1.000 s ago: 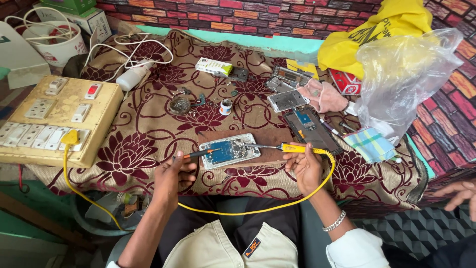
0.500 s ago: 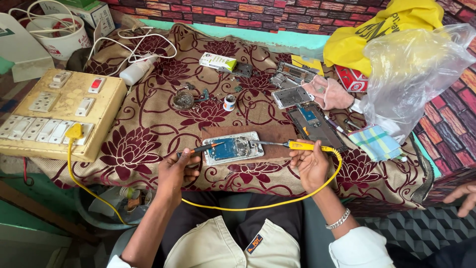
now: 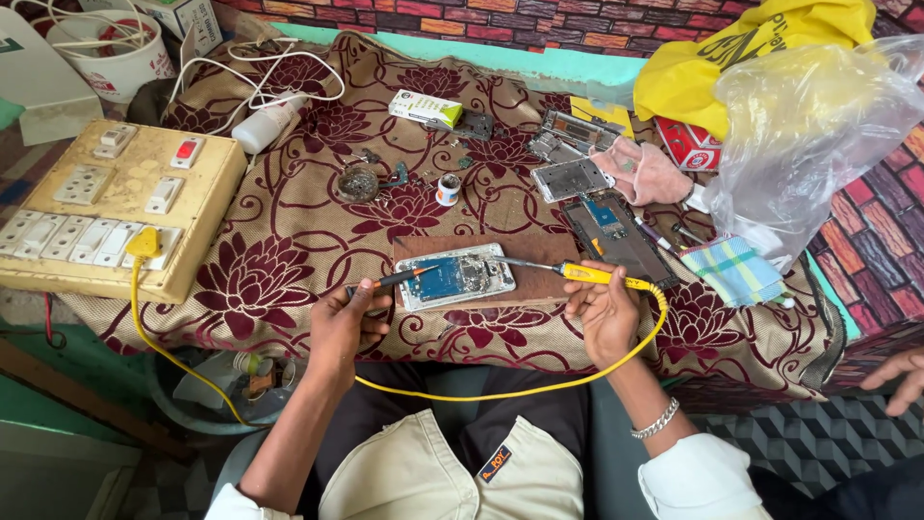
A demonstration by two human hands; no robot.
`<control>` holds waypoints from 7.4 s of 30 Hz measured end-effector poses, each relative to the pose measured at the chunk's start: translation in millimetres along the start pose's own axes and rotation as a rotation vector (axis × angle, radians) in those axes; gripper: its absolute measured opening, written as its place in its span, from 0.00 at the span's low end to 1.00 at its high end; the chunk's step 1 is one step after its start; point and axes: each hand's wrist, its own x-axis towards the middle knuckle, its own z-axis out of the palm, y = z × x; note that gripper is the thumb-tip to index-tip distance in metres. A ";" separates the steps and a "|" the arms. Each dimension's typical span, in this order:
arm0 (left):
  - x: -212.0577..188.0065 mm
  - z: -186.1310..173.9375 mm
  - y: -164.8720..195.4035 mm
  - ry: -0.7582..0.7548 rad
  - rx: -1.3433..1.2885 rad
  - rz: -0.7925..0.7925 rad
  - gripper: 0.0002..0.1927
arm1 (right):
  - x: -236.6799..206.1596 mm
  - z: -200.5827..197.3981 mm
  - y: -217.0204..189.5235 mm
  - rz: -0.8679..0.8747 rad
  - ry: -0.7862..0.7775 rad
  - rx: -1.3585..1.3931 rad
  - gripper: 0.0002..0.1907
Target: The person uses a hot air gun and a probe to work on a small circuit board placed on a wooden block. They repeatedly apply heat and probe specific areas of the board while seated at a cluttered workbench.
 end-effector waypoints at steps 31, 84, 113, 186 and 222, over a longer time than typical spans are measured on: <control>-1.2 1.5 -0.4 0.011 0.078 0.028 0.16 | 1.6 -3.3 -7.0 0.000 -0.015 0.051 0.30; -1.9 4.4 -1.5 0.022 0.091 0.034 0.15 | -26.4 69.6 -53.9 -0.253 -0.051 -0.793 0.16; -1.3 5.5 -2.2 0.017 0.090 0.051 0.14 | -27.2 62.0 -54.1 -0.257 -0.082 -0.759 0.16; -0.6 6.1 -1.6 0.013 0.093 0.041 0.14 | -30.4 78.2 -68.4 -0.909 -0.388 -1.179 0.07; -0.1 6.7 -2.2 0.001 0.101 0.040 0.14 | -39.2 102.6 -77.6 -1.096 -0.639 -1.343 0.06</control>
